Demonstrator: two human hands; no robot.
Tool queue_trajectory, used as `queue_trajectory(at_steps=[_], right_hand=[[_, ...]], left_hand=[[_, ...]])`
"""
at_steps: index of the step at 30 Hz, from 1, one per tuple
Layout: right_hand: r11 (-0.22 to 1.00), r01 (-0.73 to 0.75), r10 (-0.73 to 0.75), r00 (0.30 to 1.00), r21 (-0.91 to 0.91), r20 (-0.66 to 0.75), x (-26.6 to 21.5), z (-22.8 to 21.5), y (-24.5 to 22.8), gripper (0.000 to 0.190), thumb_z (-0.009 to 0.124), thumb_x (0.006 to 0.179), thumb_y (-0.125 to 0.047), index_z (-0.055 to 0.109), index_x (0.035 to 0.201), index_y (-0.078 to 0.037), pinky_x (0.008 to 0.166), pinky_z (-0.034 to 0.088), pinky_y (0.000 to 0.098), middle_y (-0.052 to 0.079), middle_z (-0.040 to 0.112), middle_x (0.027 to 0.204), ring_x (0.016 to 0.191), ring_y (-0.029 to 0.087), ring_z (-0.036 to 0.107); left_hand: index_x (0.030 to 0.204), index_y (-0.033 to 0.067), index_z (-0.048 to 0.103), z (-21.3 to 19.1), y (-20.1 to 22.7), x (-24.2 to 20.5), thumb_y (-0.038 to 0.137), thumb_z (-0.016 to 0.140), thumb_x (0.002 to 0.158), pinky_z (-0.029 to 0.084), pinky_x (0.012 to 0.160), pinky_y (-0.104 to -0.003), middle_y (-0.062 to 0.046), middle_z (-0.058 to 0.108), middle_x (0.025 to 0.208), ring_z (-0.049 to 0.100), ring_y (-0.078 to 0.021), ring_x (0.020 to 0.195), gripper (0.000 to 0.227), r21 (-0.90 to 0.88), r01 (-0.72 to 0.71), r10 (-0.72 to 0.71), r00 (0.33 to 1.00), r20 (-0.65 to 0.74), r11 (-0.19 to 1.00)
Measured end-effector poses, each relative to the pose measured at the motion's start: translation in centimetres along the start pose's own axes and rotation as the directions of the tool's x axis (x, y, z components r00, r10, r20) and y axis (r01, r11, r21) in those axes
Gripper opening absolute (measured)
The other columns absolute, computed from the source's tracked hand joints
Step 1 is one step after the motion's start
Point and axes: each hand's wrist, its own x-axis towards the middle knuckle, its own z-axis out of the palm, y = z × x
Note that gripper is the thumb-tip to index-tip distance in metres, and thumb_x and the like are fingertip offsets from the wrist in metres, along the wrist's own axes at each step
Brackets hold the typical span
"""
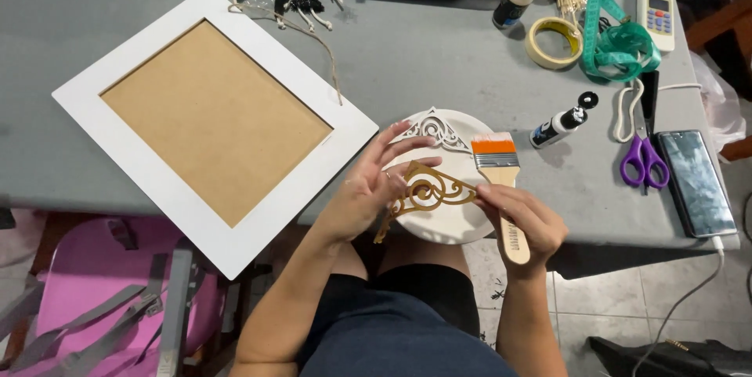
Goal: Painting small ornate decorative pieces with white paint using a brush on a workshop table.
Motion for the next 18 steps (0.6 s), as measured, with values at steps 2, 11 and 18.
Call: queue_trajectory(at_steps=[2,11,18], right_hand=[[1.000,-0.017,0.018,1.000,0.007,-0.018,-0.5,-0.1,0.5,0.008,0.088,0.083,-0.002,0.081,0.088,-0.001,0.070,0.059,0.0333,0.013,0.078,0.083,0.069,0.025,0.073],[0.997,-0.051,0.055,0.996,0.066,-0.065,-1.8,-0.4,1.0,0.010,0.087,0.086,-0.003,0.080,0.089,0.003,0.068,0.057,0.0337,0.016,0.076,0.080,0.066,0.026,0.071],[0.997,-0.061,0.065,0.995,0.043,-0.078,-2.7,-0.4,0.8,0.011,0.088,0.084,-0.005,0.080,0.088,0.002,0.066,0.057,0.0344,0.015,0.076,0.079,0.065,0.026,0.071]], left_hand=[[0.154,-0.0014,0.031,-1.5,-2.0,-0.3,0.032,0.062,0.101,0.060,0.096,-0.042,-0.028,0.053,0.138,0.061,-0.0399,0.123,0.070,-0.110,0.071,-0.082,0.992,-0.100,0.991],[0.099,-0.0030,0.078,0.9,-7.7,-1.3,0.004,0.091,0.075,0.065,0.069,-0.032,-0.015,0.072,0.095,0.071,-0.0201,0.087,0.028,0.117,-0.123,0.152,0.943,-0.297,0.986],[0.096,-0.0028,0.080,1.4,-8.8,-1.8,0.008,0.095,0.071,0.064,0.071,-0.035,-0.018,0.070,0.093,0.068,-0.0227,0.088,0.031,0.151,-0.230,0.269,0.898,-0.347,0.961]])
